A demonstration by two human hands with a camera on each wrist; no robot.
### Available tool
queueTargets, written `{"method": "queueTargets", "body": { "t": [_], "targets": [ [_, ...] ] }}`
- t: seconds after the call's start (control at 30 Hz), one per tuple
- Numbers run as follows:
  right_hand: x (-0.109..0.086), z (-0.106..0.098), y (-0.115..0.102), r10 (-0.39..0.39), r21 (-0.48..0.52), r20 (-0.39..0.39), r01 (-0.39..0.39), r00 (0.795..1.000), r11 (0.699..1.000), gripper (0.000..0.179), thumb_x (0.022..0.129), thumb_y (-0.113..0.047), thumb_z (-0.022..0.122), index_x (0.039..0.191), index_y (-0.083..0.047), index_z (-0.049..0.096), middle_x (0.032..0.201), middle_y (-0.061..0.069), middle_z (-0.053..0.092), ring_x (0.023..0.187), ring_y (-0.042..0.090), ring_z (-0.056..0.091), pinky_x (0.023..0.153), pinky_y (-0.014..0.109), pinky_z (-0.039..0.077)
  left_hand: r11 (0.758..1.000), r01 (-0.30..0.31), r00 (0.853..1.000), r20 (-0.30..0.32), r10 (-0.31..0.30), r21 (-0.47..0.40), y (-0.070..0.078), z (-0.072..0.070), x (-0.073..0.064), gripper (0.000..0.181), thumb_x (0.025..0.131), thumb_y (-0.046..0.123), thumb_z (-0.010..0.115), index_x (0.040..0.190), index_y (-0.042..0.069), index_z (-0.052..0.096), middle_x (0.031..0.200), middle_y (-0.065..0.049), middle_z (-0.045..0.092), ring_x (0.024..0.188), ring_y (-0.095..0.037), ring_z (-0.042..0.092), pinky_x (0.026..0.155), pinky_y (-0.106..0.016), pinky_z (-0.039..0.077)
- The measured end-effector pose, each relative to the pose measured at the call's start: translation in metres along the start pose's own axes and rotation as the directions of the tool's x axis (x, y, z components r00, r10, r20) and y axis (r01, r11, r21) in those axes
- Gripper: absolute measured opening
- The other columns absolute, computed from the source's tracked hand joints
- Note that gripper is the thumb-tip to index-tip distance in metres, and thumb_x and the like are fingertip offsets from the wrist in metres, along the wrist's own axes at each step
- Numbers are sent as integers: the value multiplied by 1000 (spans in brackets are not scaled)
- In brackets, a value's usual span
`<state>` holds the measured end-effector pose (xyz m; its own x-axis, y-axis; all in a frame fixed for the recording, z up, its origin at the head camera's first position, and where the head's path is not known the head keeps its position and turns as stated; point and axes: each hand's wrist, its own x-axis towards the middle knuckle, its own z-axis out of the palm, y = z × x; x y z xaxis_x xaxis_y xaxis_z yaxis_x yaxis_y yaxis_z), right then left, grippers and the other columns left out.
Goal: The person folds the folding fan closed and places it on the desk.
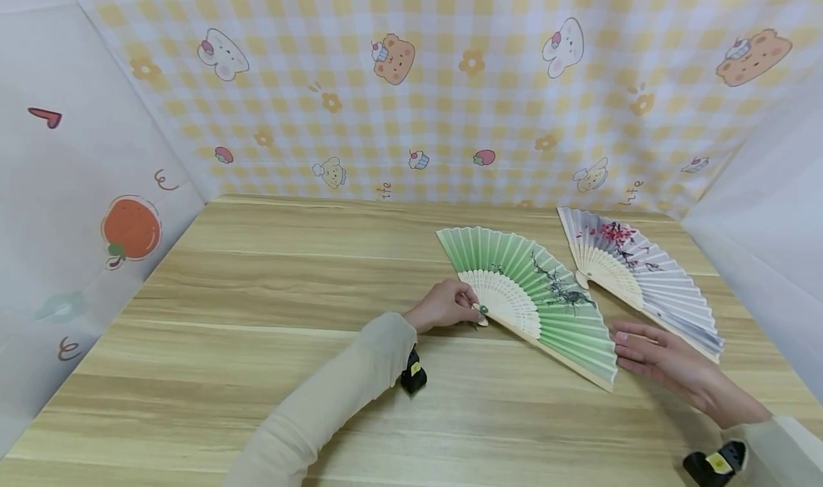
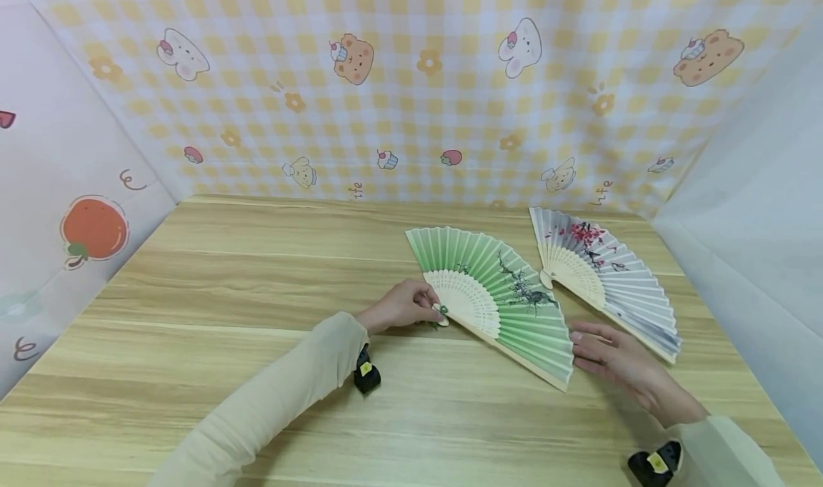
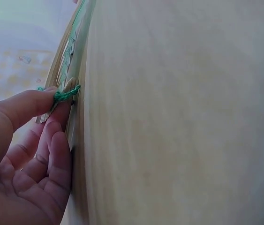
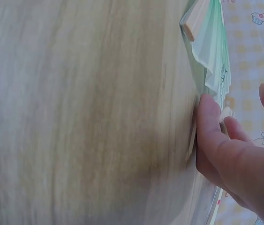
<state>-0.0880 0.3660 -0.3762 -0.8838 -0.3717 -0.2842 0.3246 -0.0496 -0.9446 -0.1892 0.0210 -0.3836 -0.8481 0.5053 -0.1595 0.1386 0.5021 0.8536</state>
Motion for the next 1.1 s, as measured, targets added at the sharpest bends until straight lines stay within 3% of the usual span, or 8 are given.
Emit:
{"method": "queueTargets", "body": {
  "t": [0.17,0.37,0.67,0.77,0.9,0.97,1.1],
  "targets": [
    [0,4,0,16,-77,-69,-21,997,997,21,95,-10,40,114,-16,48,107,-12,51,95,4,55,83,27,47,1000,0,1000,1,0,5,1,0,-1,16,70,11,73,80,5,62,64,3,57,57,-7,48,51,-17,40],
    [0,10,-1,22,-272,-186,-73,982,959,41,94,-18,44,128,3,36,112,-12,44,93,-2,53,81,25,48,1000,-5,1000,-12,5,9,0,2,0,17,71,12,74,80,5,61,66,3,57,58,-7,49,52,-18,41],
    [2,13,-1,26,-167,-178,-57,984,984,25,93,-14,45,118,-17,42,103,-16,51,90,7,57,78,30,50,1000,13,1000,-12,-14,-15,0,0,-1,16,72,12,73,81,5,61,67,2,57,59,-9,49,52,-19,41],
    [4,18,0,37,-193,-200,-77,979,978,41,92,-13,47,130,-6,33,119,4,46,90,5,56,78,31,50,1000,15,1000,-11,-15,-21,0,-1,-2,16,72,12,73,81,5,61,68,2,57,59,-9,50,52,-19,42],
    [6,24,0,46,-266,-232,-108,972,958,66,92,-14,48,135,9,5,134,32,13,90,1,54,79,30,49,999,17,1000,-15,-17,-30,1,-1,-3,17,72,12,73,82,5,61,67,1,57,59,-9,49,52,-19,42],
    [6,25,1,46,-259,-240,-110,970,959,66,91,-13,50,136,8,6,133,33,14,90,1,53,79,30,49,999,19,1000,-14,-20,-38,0,-1,-3,17,72,11,73,82,5,60,67,1,57,58,-8,49,51,-19,42],
    [6,25,2,49,-231,-257,-110,965,967,67,88,-11,54,135,7,10,122,16,36,89,4,54,78,30,50,999,20,1000,-11,-20,-41,1,-2,-4,17,72,10,72,82,5,60,65,2,56,57,-8,49,50,-18,41]
  ]
}}
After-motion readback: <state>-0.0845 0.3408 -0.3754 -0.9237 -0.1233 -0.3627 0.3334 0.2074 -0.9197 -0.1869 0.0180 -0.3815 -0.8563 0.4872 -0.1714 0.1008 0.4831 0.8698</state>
